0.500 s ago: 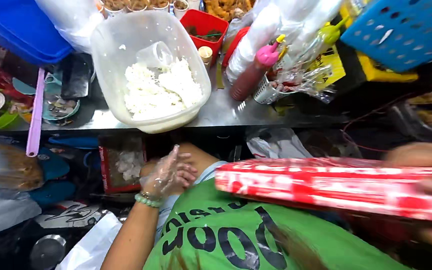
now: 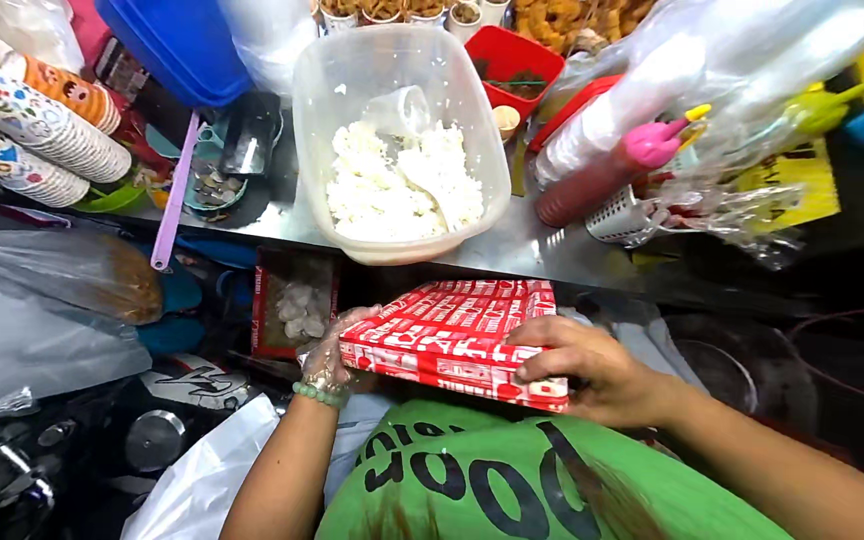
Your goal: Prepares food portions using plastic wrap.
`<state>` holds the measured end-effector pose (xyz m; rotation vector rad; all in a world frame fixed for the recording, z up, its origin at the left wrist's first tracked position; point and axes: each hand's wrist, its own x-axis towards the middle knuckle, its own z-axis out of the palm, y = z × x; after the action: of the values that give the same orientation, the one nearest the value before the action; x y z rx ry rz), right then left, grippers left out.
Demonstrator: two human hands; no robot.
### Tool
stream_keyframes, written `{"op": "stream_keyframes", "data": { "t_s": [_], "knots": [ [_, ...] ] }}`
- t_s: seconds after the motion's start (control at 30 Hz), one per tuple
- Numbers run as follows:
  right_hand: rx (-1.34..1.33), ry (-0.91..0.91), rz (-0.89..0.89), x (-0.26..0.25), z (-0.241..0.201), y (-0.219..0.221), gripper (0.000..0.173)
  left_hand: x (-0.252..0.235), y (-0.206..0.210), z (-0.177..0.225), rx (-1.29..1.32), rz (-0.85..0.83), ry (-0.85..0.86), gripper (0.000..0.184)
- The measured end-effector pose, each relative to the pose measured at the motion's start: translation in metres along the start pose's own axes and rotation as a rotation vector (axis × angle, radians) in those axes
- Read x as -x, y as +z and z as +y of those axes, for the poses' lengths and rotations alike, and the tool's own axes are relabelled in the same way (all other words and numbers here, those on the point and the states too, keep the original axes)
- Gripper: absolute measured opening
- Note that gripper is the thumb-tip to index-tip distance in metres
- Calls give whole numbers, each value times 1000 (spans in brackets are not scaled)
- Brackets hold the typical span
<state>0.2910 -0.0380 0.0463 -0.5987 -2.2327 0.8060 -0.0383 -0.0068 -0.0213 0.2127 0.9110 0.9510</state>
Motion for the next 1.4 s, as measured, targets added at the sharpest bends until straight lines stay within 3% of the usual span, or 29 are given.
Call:
{"op": "stream_keyframes", "data": {
  "t_s": [0.2,0.33,0.43,0.6,0.83,0.97,1.17,1.27,1.4],
  "knots": [
    [-104,-122,-5,-54,2,26,21,32,-34,34,27,168,298,39],
    [-220,-260,-32,-87,17,74,17,73,-61,70,-159,209,516,38],
    [-224,-363,-56,-106,40,114,18,99,-86,85,-195,256,555,37],
    [40,-400,-52,-127,87,162,16,111,-113,76,-169,432,565,35],
    [207,-32,-236,-112,120,156,43,25,-147,77,-60,640,707,30],
    [337,166,-247,-68,142,136,44,-44,-183,99,-71,709,731,42],
    [374,381,-152,-18,168,130,41,-117,-202,147,-140,793,600,47],
    [421,391,-143,-25,174,132,42,-135,-204,161,-6,809,791,37],
    [391,416,-175,-40,180,138,44,-129,-216,158,85,1005,846,68]
  ]
}}
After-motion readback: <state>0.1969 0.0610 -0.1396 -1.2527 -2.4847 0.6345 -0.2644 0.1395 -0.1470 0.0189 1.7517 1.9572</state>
